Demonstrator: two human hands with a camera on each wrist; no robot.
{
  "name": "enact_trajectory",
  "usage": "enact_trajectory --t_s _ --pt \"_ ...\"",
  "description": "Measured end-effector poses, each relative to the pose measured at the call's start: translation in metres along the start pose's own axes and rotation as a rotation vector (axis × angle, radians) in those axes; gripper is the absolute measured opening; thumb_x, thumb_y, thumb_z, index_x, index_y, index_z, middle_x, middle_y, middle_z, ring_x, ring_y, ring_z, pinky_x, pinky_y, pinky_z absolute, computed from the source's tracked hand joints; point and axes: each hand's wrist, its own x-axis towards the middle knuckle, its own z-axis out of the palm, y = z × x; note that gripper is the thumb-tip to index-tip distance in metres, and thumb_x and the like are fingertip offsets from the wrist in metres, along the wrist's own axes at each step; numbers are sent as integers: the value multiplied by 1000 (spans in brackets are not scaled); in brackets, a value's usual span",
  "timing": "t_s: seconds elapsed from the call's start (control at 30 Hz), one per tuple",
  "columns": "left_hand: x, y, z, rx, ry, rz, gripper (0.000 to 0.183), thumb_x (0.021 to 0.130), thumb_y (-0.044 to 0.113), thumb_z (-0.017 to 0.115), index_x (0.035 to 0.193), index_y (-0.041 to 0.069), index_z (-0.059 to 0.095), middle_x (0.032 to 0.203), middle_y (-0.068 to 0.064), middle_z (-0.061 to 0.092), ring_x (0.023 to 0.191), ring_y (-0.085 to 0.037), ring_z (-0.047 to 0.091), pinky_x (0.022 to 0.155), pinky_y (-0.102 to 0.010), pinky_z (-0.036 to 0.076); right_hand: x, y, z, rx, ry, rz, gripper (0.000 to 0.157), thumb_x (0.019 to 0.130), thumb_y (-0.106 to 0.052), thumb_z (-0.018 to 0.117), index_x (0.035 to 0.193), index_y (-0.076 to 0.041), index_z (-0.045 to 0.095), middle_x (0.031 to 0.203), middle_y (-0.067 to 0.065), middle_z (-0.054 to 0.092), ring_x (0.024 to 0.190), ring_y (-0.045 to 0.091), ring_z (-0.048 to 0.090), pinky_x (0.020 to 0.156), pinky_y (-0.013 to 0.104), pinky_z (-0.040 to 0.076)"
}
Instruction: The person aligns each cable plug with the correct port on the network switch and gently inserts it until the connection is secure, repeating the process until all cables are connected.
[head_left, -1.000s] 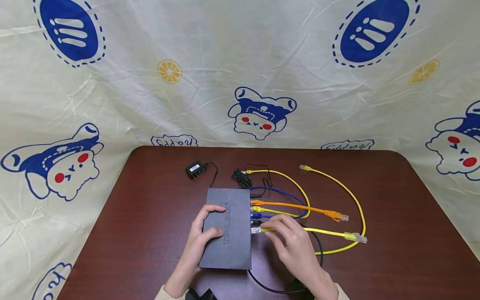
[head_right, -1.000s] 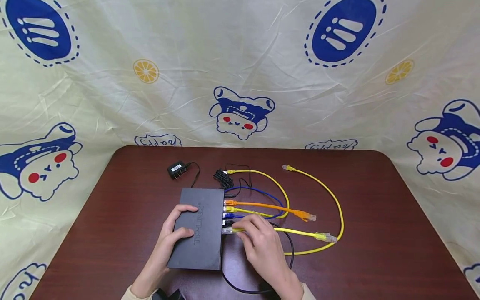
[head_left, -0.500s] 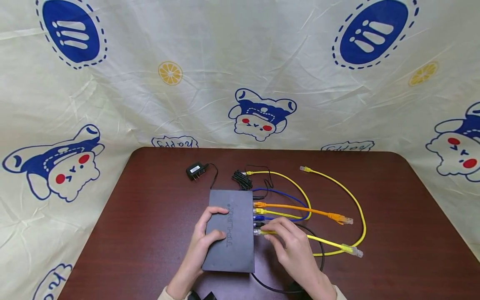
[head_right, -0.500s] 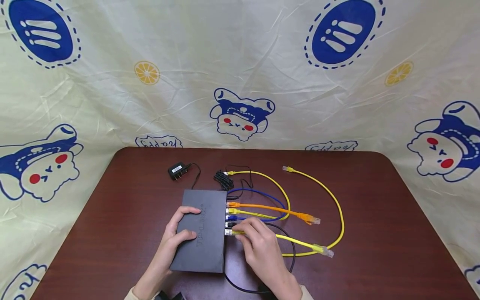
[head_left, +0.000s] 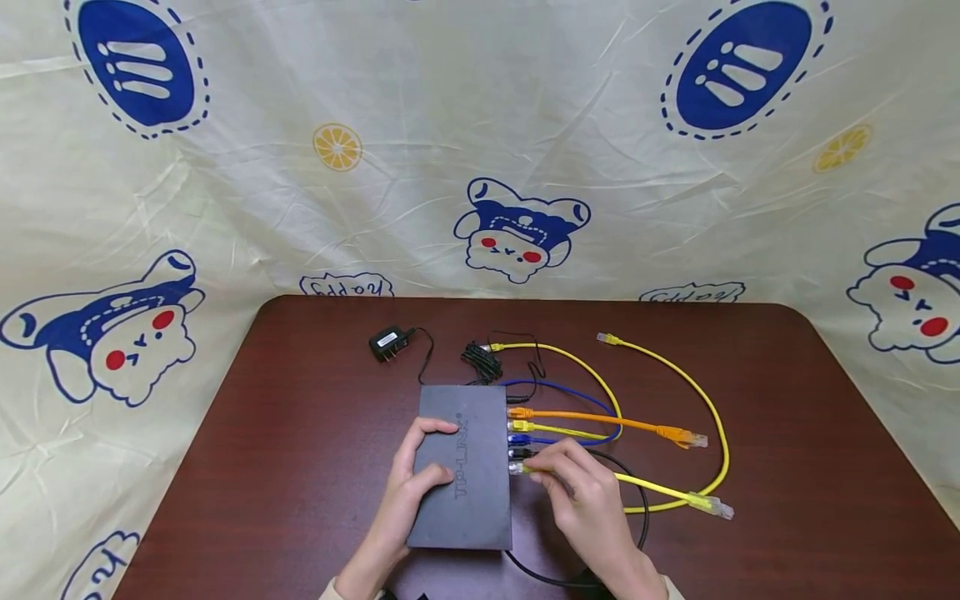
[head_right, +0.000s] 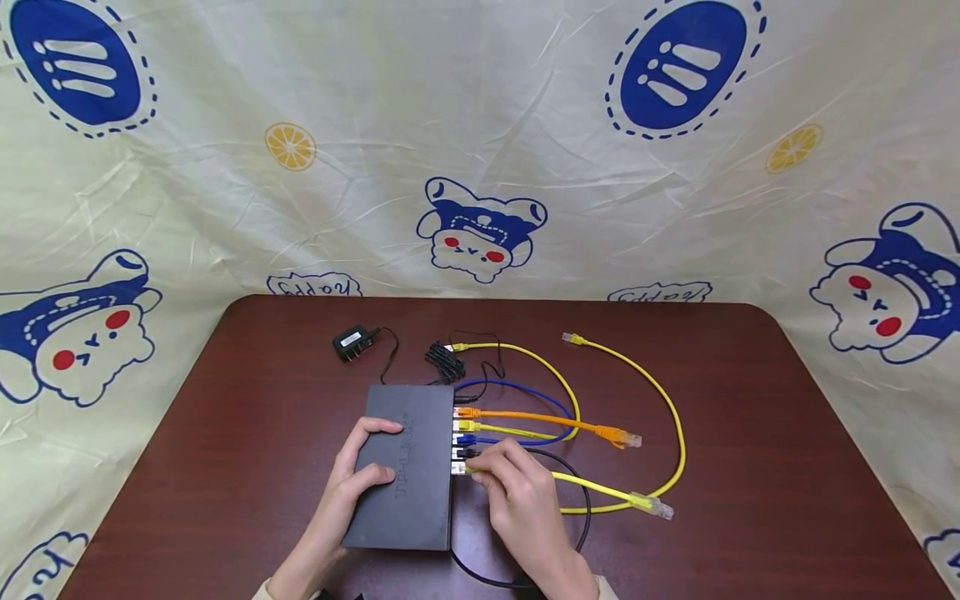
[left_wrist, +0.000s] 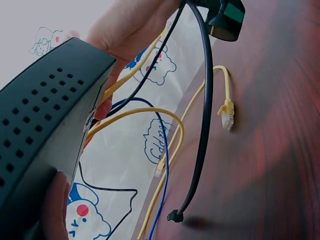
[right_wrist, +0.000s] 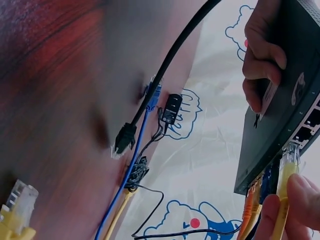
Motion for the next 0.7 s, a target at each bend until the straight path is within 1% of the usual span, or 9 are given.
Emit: enact_trajectory --t_s 0.2,0.47,0.53,0.7 --pt "0 1 0 20 4 2 48 71 1 56 117 14 57 120 -12 49 102 -31 47 85 -41 37 -1 -1 2 37 12 15 35 63 24 72 85 -4 71 82 1 59 73 16 62 65 15 47" --pt "1 1 1 32 9 14 48 70 0 55 116 14 57 119 -12 51 101 -30 49 84 -39 39 1 -1 6 56 55 1 35 63 25 71 83 -3 71 79 2 58 69 16 60 60 16 45" --pt "2 0 1 30 10 12 47 71 0 55 116 14 57 119 -13 51 101 -30 49 84 -40 39 0 1 6 65 38 10 34 63 25 71 83 -3 70 79 2 57 70 16 60 61 15 44" --pt "3 -2 2 15 9 9 47 71 -1 56 116 13 57 119 -13 51 102 -30 49 85 -41 39 -2 6 4 52 -16 15 41 59 25 75 85 -6 70 84 -2 57 74 15 60 63 15 46"
